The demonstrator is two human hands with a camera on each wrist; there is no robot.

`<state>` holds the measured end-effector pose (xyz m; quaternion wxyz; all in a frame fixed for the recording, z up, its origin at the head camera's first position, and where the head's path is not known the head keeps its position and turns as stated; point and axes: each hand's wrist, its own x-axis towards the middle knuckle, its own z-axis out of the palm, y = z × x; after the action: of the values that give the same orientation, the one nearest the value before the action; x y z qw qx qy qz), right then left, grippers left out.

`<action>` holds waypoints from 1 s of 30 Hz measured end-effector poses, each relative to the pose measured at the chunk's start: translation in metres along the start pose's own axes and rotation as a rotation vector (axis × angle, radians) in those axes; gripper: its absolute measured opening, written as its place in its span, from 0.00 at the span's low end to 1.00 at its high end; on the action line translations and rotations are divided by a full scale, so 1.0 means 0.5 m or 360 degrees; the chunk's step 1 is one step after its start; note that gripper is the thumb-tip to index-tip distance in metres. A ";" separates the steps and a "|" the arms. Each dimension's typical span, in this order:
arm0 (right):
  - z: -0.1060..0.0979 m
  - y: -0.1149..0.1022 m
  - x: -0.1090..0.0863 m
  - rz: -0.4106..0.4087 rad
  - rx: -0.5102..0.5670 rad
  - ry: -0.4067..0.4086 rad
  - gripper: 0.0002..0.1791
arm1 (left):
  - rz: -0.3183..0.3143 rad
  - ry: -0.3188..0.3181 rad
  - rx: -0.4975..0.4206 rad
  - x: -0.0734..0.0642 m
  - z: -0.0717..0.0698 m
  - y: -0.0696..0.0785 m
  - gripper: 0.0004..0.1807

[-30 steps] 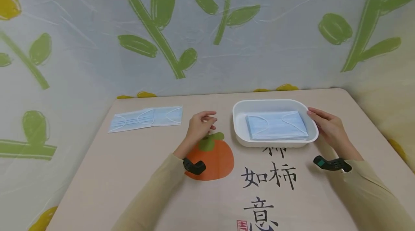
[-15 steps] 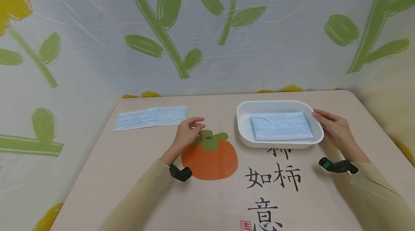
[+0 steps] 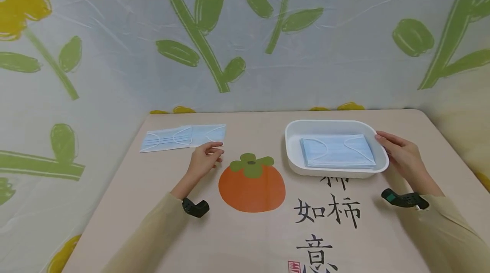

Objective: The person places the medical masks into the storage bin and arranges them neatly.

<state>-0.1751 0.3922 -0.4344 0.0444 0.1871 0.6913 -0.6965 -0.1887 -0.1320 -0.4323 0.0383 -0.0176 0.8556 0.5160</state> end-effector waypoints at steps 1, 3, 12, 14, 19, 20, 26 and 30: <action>0.000 0.000 0.001 0.0001 0.0001 0.0003 0.13 | 0.0001 0.0005 0.0013 0.000 -0.007 -0.002 0.17; 0.000 0.000 0.002 0.0001 0.0027 -0.0003 0.12 | 0.0006 0.0016 0.0034 0.001 -0.021 -0.006 0.17; -0.002 -0.002 0.004 0.0030 -0.0021 -0.0004 0.20 | 0.0029 0.0070 0.0087 0.008 -0.081 -0.022 0.18; -0.003 -0.002 0.003 0.0034 -0.0029 -0.0009 0.20 | 0.0026 0.0090 0.0099 0.010 -0.092 -0.031 0.18; -0.007 0.000 0.002 0.0010 -0.0026 -0.0023 0.16 | 0.0022 0.0190 0.0103 0.024 -0.117 -0.050 0.17; -0.007 0.000 0.001 0.0006 -0.0024 -0.0024 0.16 | 0.0024 0.0212 0.0097 0.027 -0.122 -0.053 0.16; -0.007 0.001 0.002 0.0005 0.0000 -0.0010 0.14 | 0.0019 0.0296 0.0114 0.044 -0.156 -0.063 0.16; -0.002 0.001 0.004 0.0010 -0.0001 -0.0005 0.15 | 0.0001 0.0313 0.0144 0.053 -0.179 -0.080 0.17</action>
<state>-0.1767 0.3937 -0.4355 0.0477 0.1880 0.6908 -0.6965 -0.2165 -0.2295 -0.4281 -0.0451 -0.0662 0.8777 0.4725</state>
